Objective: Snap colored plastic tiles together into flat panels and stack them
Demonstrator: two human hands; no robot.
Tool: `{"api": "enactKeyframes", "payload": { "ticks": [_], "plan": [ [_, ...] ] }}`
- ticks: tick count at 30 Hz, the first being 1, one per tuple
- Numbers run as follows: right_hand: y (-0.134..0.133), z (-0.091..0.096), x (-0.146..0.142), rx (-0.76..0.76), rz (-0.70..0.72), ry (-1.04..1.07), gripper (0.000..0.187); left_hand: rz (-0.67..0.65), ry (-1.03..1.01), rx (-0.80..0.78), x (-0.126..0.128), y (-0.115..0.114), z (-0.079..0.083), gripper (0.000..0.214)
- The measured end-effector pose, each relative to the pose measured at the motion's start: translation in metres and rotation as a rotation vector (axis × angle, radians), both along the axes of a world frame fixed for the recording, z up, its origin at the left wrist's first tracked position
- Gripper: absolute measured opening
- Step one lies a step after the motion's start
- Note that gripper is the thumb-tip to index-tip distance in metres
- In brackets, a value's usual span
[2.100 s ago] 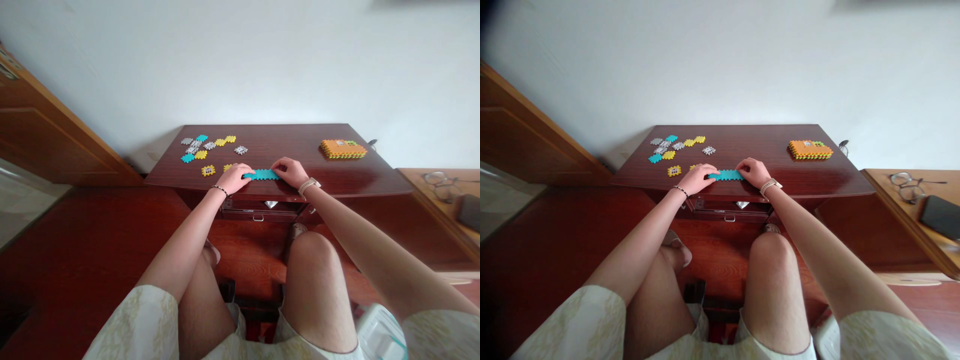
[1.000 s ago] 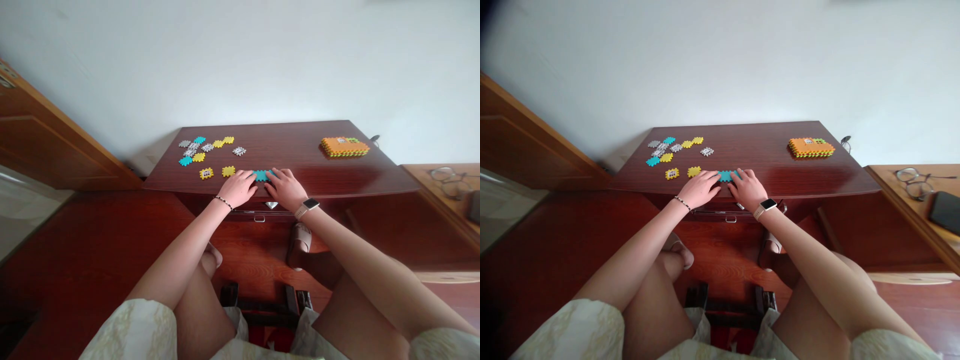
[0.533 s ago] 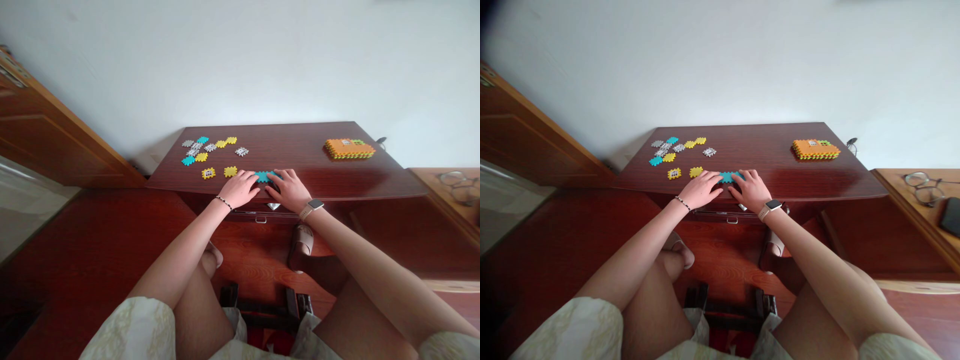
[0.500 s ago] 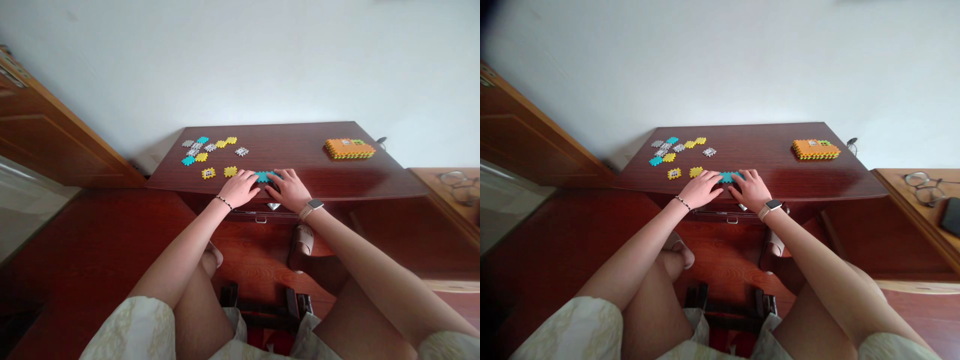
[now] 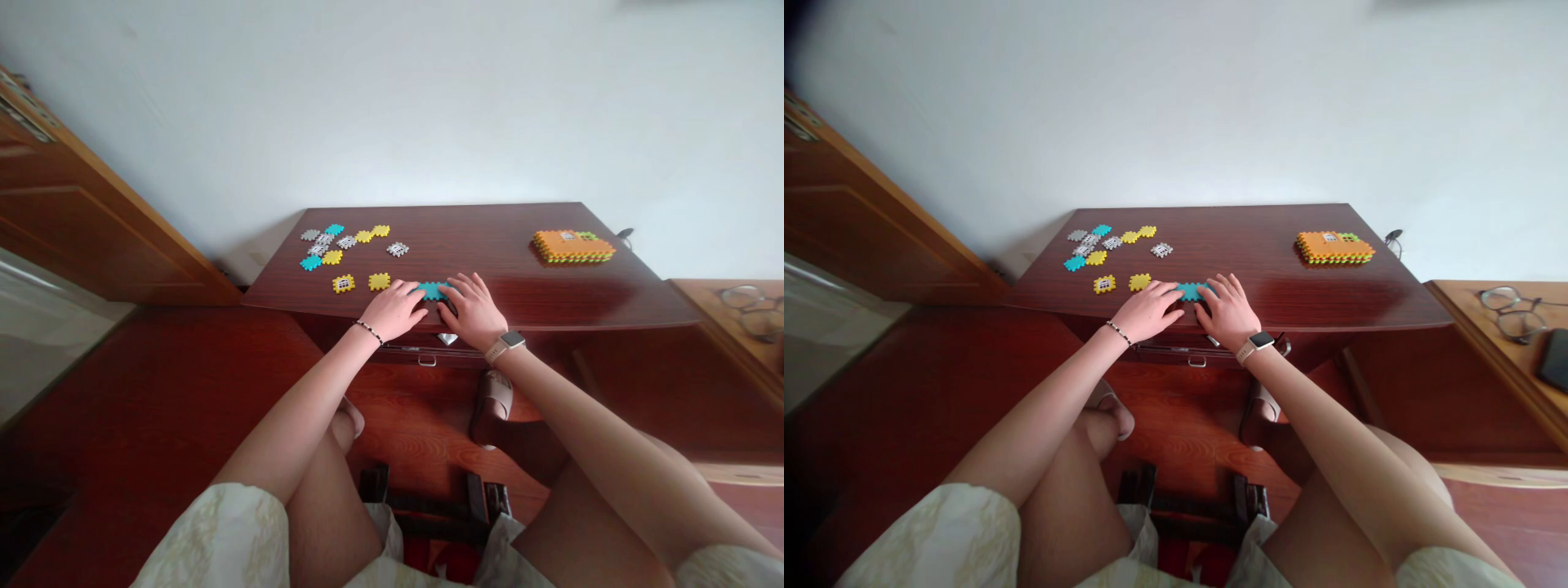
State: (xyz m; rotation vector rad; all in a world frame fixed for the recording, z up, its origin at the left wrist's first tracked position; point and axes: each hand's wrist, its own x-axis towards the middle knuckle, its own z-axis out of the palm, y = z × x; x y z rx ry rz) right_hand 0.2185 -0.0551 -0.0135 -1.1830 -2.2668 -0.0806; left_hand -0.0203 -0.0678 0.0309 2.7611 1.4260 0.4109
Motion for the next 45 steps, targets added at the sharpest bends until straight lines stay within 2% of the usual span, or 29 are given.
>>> {"api": "enactKeyframes", "payload": {
  "ticks": [5, 9, 12, 15, 18, 21, 25, 28, 31, 35, 37, 41, 45],
  "plan": [
    [-0.003, 0.002, -0.001, 0.004, -0.031, -0.016, 0.038, -0.005, -0.004, 0.003, -0.002, 0.002, -0.001, 0.038],
    [-0.004, 0.007, -0.001, -0.052, -0.026, -0.035, 0.04, -0.022, -0.096, 0.002, -0.009, 0.007, -0.003, 0.028],
    [-0.005, 0.01, -0.001, -0.062, -0.021, -0.059, 0.041, -0.026, -0.181, 0.015, -0.022, 0.014, -0.003, 0.022],
    [-0.006, 0.01, -0.001, -0.057, -0.024, -0.068, 0.042, 0.024, -0.27, 0.097, -0.045, 0.024, 0.001, 0.021],
    [-0.006, 0.009, 0.0, -0.061, -0.024, -0.071, 0.042, 0.169, -0.351, 0.193, -0.078, 0.037, 0.002, 0.024],
    [-0.005, 0.009, 0.0, -0.067, -0.025, -0.069, 0.043, 0.379, -0.352, 0.256, -0.113, 0.049, -0.003, 0.03],
    [-0.005, 0.009, 0.0, -0.074, -0.025, -0.069, 0.044, 0.662, -0.331, 0.221, -0.151, 0.054, -0.017, 0.04],
    [-0.005, 0.01, 0.0, -0.081, -0.027, -0.073, 0.044, 0.82, -0.304, 0.168, -0.168, 0.052, -0.025, 0.045],
    [-0.005, 0.01, 0.0, -0.09, -0.031, -0.081, 0.044, 0.874, -0.244, 0.095, -0.176, 0.05, -0.028, 0.049],
    [-0.006, 0.011, 0.0, -0.092, -0.036, -0.088, 0.044, 0.818, -0.127, 0.037, -0.172, 0.049, -0.025, 0.047],
    [-0.006, 0.011, 0.0, -0.092, -0.037, -0.09, 0.044, 0.831, -0.102, 0.032, -0.167, 0.047, -0.022, 0.045],
    [-0.006, 0.012, -0.001, -0.089, -0.038, -0.088, 0.044, 0.923, -0.152, 0.045, -0.16, 0.045, -0.014, 0.039],
    [-0.007, 0.012, -0.001, -0.086, -0.033, -0.084, 0.045, 0.966, -0.185, 0.046, -0.159, 0.045, -0.011, 0.045]
  ]
}}
